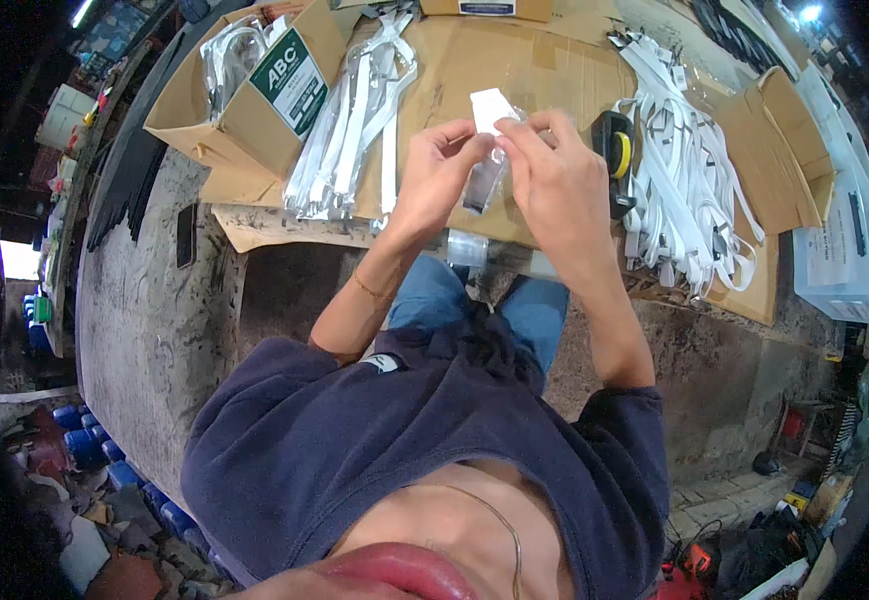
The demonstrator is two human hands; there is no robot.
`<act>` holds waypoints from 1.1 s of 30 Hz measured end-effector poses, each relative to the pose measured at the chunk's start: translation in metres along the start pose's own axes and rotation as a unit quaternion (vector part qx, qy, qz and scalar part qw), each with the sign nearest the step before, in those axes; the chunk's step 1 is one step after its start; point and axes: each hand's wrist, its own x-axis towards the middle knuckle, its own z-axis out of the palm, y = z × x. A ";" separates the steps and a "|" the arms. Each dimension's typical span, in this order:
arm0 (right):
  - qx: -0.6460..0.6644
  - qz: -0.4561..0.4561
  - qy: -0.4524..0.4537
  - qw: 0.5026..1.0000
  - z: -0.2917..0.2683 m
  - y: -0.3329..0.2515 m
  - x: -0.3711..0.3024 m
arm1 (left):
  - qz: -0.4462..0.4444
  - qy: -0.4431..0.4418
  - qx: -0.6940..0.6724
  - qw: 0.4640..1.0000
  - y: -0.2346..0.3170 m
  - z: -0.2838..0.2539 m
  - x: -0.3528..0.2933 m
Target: The recorder is assembling and organizing white leather or vinyl straps at a workshop table.
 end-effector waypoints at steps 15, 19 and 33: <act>0.044 0.024 -0.005 0.999 -0.019 0.026 -0.016 | 0.031 0.019 -0.009 0.999 -0.006 0.044 -0.006; 0.013 -0.016 0.014 1.000 -0.020 0.031 -0.022 | 0.001 0.012 -0.029 1.000 0.000 0.049 -0.011; 0.070 -0.004 0.023 0.997 -0.048 0.020 -0.035 | -0.019 0.007 0.009 1.000 -0.004 0.058 -0.029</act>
